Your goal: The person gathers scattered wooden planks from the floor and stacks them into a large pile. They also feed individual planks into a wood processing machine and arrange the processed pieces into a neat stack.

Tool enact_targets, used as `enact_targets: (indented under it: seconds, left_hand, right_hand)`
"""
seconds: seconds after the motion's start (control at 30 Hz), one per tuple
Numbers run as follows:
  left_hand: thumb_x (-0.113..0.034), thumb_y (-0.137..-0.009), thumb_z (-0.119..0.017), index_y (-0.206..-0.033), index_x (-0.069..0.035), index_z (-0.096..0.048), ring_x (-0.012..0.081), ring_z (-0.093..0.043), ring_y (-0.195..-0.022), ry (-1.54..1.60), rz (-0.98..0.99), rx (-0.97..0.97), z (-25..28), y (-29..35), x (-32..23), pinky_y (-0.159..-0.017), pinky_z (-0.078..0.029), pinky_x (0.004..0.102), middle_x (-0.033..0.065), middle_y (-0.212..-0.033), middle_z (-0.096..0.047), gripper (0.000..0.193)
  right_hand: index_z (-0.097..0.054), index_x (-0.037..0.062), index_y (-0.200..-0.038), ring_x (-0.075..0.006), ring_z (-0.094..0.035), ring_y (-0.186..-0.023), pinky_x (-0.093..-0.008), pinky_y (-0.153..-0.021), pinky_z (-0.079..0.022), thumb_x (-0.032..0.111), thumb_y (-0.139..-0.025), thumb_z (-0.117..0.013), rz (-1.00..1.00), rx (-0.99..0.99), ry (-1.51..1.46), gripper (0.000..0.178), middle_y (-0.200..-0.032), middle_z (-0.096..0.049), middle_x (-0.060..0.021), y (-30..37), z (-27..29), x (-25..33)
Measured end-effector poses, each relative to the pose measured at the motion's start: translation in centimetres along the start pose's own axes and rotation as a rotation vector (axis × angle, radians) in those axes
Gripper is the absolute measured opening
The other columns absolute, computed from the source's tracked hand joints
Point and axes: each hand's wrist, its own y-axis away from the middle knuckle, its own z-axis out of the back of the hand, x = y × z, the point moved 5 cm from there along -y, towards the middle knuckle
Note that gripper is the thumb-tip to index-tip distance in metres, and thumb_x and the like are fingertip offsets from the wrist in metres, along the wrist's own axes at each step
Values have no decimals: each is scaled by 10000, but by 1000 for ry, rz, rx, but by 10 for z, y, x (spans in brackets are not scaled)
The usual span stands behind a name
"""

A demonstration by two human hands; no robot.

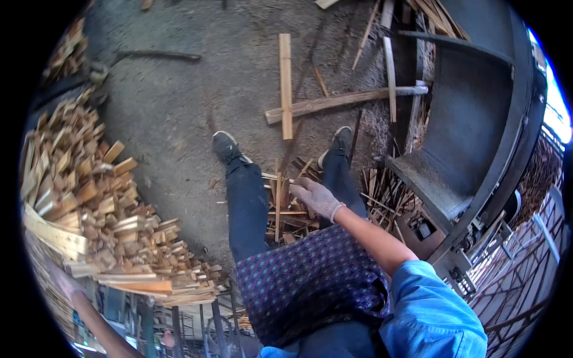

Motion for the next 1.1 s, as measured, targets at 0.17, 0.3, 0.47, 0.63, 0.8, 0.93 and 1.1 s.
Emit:
enact_targets:
  seconds: [0.17,0.3,0.47,0.63,0.8,0.93,1.1]
  left_hand:
    - [-271,-1023,-598,-1564,-7,-339,335,-302,-1513,-414,-811,209,-185,218,-82,-1246,-237,504,195,-1597,-389,655]
    - [-253,-908,-727,-1416,62,-523,327,-570,-1305,-370,-471,815,-342,382,-41,-1127,-408,455,255,-1364,-611,632]
    - [-340,-893,-716,-1404,108,-507,381,-577,-1300,-273,-51,1057,-529,485,-9,-1122,-402,398,281,-1373,-604,712]
    - [-419,-830,-786,-1436,122,-448,335,-572,-1229,-276,469,1099,-693,520,-7,-1042,-434,430,257,-1384,-571,880]
    - [-394,-796,-790,-1080,43,-690,248,-655,-788,-309,118,757,-768,491,25,-708,-511,409,123,-926,-710,531]
    - [-366,-869,-694,-890,92,-687,238,-651,-662,-312,-147,973,-747,537,-27,-630,-501,426,156,-711,-673,459]
    - [-262,-914,-601,-1121,38,-595,302,-659,-773,-280,-134,1154,-641,558,-78,-725,-507,441,180,-810,-663,365]
  right_hand:
    - [-632,-34,-1273,-382,-649,-1179,-416,-1004,-489,494,-914,-647,-194,-161,-55,639,-1195,-689,-265,-2,44,-101]
    - [-588,-39,-1303,-407,-633,-1187,-440,-1006,-494,469,-869,-687,-186,-239,140,675,-1212,-671,-290,-18,85,-126]
    - [-519,-68,-1319,-446,-627,-1174,-460,-1020,-493,417,-865,-682,-238,-577,251,684,-1199,-654,-330,-86,198,-202]
    - [-548,-75,-1228,-458,-656,-1109,-495,-948,-532,483,-839,-774,-376,-991,530,717,-1181,-664,-313,-175,381,-315]
    - [-652,-52,-1105,-254,-671,-662,-396,-685,-542,404,-888,-759,-382,-763,138,516,-857,-700,-186,-250,480,-304]
    - [-682,-54,-1013,-246,-638,-691,-378,-673,-505,538,-893,-711,-40,-728,280,605,-833,-653,-165,-209,425,-306]
    - [-655,-50,-1129,-184,-660,-760,-330,-698,-530,344,-853,-772,-25,-471,-333,495,-867,-703,-103,-87,251,-207]
